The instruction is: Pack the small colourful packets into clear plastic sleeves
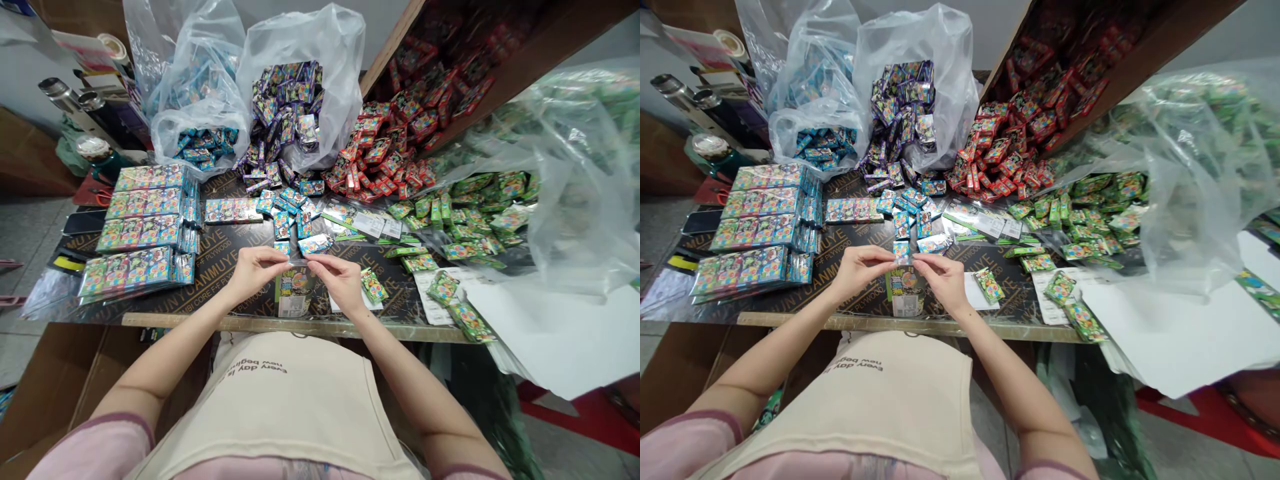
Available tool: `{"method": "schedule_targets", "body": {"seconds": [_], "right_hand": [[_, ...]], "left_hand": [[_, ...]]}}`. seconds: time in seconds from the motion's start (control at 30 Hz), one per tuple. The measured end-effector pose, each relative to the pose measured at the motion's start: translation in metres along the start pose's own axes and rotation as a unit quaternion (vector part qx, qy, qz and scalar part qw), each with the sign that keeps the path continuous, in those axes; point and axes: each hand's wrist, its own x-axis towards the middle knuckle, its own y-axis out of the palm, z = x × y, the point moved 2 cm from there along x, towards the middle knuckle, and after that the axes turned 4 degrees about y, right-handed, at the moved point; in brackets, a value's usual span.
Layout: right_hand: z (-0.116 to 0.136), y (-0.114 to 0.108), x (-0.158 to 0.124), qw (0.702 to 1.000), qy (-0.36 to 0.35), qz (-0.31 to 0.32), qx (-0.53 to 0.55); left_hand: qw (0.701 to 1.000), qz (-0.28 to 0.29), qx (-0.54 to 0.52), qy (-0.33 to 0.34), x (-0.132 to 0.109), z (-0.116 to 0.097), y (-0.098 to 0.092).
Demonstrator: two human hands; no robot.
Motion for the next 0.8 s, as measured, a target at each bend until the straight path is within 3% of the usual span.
{"method": "schedule_targets", "body": {"seconds": [0.1, 0.17, 0.27, 0.37, 0.47, 0.53, 0.63, 0.7, 0.8], "right_hand": [[0.005, 0.001, 0.005, 0.998, 0.047, 0.027, 0.021], [0.007, 0.000, 0.005, 0.998, 0.045, 0.035, 0.017], [0.005, -0.003, 0.000, 0.998, -0.021, 0.045, -0.037], [0.000, -0.006, -0.011, 0.983, -0.144, 0.065, -0.093], [-0.007, -0.005, -0.016, 0.971, -0.201, 0.056, -0.120], [-0.011, -0.002, -0.014, 0.973, -0.184, 0.059, -0.123], [-0.021, 0.002, -0.011, 0.988, -0.096, 0.077, -0.098], [-0.033, 0.002, -0.012, 0.992, -0.016, 0.091, -0.080], [-0.057, 0.003, -0.018, 0.985, 0.091, 0.142, -0.032]], "left_hand": [[0.997, 0.038, -0.010, -0.071, 0.008, -0.001, -0.003], [0.997, 0.045, 0.014, -0.056, 0.009, -0.004, -0.003], [0.993, 0.038, 0.090, 0.062, 0.003, -0.010, -0.004], [0.963, 0.042, 0.166, 0.207, -0.010, -0.009, -0.002], [0.950, 0.033, 0.186, 0.247, -0.016, -0.003, 0.001], [0.960, 0.019, 0.171, 0.221, -0.014, 0.001, 0.002], [0.981, -0.032, 0.116, 0.153, -0.010, 0.006, -0.006], [0.984, -0.122, 0.090, 0.091, -0.013, 0.013, -0.022], [0.962, -0.249, 0.109, -0.023, -0.030, 0.032, -0.052]]}}
